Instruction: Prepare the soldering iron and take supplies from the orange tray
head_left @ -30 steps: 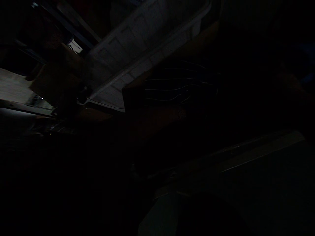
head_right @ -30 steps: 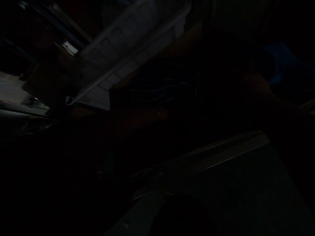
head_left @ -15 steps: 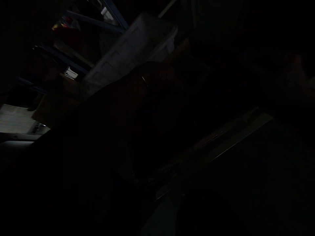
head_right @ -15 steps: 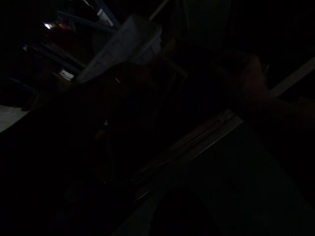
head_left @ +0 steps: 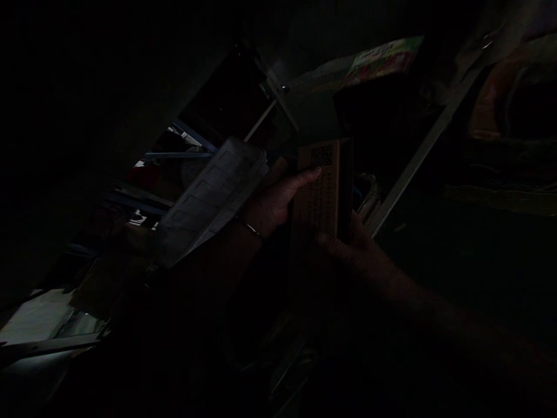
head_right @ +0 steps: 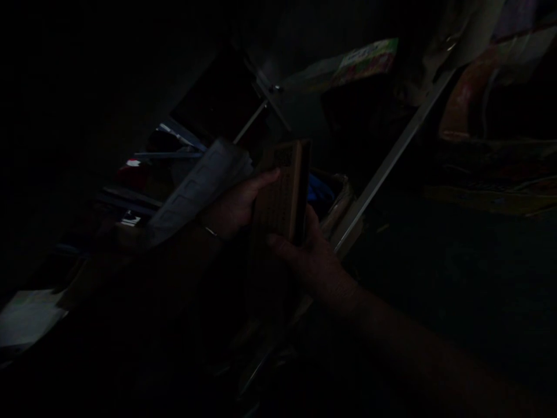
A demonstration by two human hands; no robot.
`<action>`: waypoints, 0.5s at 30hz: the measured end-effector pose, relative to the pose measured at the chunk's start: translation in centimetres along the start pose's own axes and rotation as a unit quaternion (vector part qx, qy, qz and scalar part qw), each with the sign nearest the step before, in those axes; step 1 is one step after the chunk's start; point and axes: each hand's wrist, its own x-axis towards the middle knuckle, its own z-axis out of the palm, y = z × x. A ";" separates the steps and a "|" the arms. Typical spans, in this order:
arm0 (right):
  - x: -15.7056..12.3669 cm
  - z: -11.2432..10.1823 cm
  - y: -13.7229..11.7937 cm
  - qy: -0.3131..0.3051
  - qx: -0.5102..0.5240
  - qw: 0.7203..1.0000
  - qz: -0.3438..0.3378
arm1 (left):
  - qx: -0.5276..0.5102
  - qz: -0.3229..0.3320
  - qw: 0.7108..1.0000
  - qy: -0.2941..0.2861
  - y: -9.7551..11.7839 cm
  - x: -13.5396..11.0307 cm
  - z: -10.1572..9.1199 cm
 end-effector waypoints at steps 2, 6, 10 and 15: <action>-0.7 -1.3 -0.5 0.027 0.014 0.999 0.010 | -0.012 -0.005 1.000 0.007 -0.4 -0.1 1.9; -2.8 -5.6 -2.0 0.051 -0.007 0.998 0.044 | -0.042 -0.044 0.997 0.037 -1.4 -0.2 6.3; -5.1 -10.9 -5.4 0.058 0.014 0.984 0.169 | -0.061 -0.128 0.985 0.098 -2.2 0.5 12.1; -8.6 -16.7 -12.6 0.062 0.101 0.970 0.215 | -0.067 -0.245 0.965 0.069 -2.4 1.3 20.2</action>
